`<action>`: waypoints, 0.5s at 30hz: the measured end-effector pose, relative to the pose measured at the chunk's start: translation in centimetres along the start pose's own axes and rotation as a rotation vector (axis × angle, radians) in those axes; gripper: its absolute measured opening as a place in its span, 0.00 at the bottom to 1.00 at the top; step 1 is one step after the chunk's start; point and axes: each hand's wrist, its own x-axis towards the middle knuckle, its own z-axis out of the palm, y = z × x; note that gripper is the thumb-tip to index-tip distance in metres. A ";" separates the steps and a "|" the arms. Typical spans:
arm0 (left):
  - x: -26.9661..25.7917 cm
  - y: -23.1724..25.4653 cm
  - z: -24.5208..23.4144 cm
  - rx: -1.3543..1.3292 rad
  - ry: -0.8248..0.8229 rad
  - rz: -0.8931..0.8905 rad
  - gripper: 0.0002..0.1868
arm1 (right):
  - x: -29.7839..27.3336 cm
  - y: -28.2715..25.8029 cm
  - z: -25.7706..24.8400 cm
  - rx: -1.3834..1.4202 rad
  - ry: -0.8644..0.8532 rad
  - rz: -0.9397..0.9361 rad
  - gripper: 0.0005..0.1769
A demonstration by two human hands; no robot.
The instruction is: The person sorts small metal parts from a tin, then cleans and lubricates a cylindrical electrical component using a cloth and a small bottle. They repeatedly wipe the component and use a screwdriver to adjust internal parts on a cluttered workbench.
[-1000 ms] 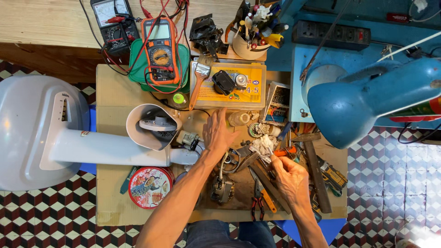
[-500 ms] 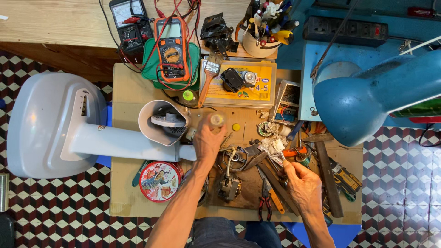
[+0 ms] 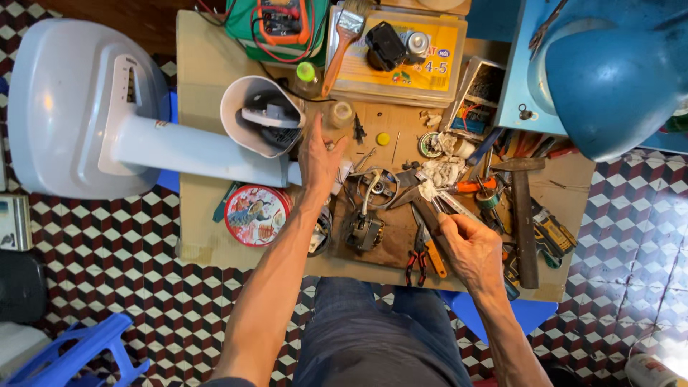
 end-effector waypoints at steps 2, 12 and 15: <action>-5.6 0.8 -1.3 -0.188 0.040 -0.064 0.31 | -0.3 0.5 -0.5 0.008 -0.041 0.060 0.18; -23.6 -0.6 3.4 -0.138 0.048 -0.326 0.60 | 0.4 3.6 -4.8 -0.170 -0.263 -0.028 0.19; -22.3 -3.5 4.7 -0.186 0.046 -0.401 0.62 | 0.8 5.3 -5.8 -0.195 -0.291 -0.114 0.20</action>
